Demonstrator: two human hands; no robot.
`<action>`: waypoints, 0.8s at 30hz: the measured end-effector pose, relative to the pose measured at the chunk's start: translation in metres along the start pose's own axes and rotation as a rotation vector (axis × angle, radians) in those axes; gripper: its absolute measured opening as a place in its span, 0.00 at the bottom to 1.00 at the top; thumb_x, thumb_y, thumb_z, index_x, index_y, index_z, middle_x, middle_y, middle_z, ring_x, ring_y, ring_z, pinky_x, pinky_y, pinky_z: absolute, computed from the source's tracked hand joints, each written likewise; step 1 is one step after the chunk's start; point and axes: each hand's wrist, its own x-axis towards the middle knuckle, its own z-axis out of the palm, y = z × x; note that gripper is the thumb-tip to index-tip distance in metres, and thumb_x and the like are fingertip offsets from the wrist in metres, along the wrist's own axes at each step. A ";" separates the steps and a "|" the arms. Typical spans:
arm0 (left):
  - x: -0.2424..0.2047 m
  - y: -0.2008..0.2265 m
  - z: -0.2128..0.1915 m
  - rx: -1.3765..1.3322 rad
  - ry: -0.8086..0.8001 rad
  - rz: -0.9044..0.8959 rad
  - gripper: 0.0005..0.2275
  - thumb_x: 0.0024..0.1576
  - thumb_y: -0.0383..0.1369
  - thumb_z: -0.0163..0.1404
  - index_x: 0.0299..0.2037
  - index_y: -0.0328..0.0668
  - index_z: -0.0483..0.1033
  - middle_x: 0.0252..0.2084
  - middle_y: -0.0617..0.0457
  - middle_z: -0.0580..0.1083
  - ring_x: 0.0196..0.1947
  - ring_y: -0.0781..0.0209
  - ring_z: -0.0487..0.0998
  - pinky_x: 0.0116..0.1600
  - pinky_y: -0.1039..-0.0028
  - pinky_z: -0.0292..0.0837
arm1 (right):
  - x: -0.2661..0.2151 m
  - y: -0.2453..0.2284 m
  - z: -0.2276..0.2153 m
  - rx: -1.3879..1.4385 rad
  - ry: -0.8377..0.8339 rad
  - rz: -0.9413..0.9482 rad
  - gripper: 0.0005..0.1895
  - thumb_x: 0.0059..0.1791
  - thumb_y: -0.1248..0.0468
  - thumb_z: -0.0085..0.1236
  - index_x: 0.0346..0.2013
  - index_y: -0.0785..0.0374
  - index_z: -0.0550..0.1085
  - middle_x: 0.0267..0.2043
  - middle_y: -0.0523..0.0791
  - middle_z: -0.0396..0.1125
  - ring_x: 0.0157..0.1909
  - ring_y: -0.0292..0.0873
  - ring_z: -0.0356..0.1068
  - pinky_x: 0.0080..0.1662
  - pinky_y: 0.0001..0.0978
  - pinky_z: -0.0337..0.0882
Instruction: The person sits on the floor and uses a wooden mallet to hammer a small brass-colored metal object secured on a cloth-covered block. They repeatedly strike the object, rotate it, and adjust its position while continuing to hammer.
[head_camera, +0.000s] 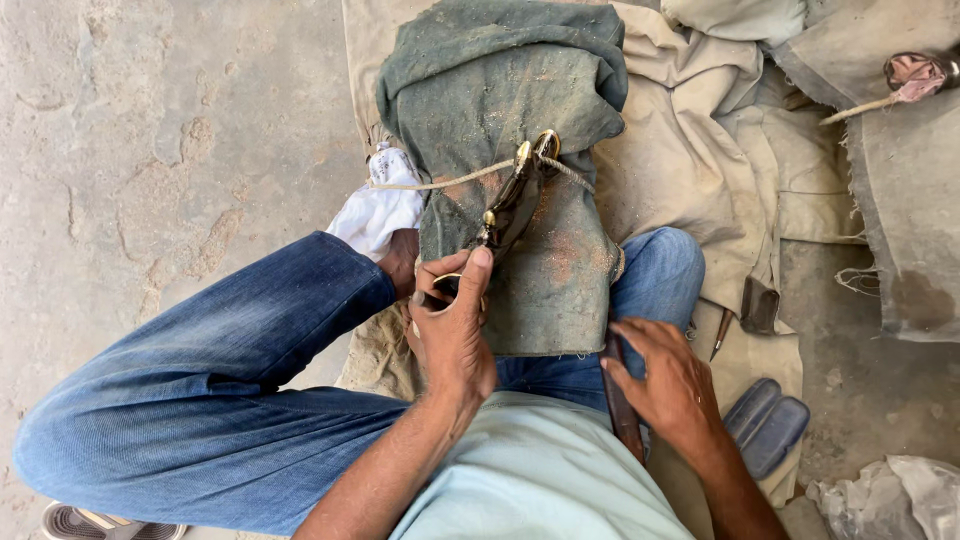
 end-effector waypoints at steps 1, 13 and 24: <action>0.002 0.004 -0.006 0.091 -0.043 0.040 0.10 0.57 0.35 0.62 0.41 0.40 0.77 0.34 0.58 0.73 0.32 0.72 0.68 0.39 0.79 0.64 | 0.007 -0.001 0.001 -0.030 -0.044 -0.010 0.29 0.42 0.56 0.67 0.55 0.66 0.74 0.58 0.51 0.69 0.62 0.53 0.66 0.61 0.44 0.66; 0.057 0.090 -0.037 0.950 -0.498 0.886 0.12 0.54 0.17 0.47 0.47 0.30 0.75 0.46 0.40 0.69 0.47 0.50 0.71 0.56 0.68 0.70 | 0.014 0.019 0.029 0.980 -0.034 0.310 0.51 0.38 0.79 0.62 0.75 0.61 0.55 0.69 0.56 0.60 0.65 0.54 0.62 0.61 0.46 0.65; 0.060 0.102 0.000 0.498 -0.781 0.470 0.05 0.65 0.26 0.57 0.48 0.35 0.75 0.43 0.51 0.79 0.43 0.62 0.82 0.51 0.73 0.85 | 0.011 -0.018 -0.074 1.184 0.113 0.088 0.33 0.49 0.80 0.58 0.69 0.71 0.61 0.43 0.55 0.69 0.40 0.45 0.72 0.44 0.37 0.75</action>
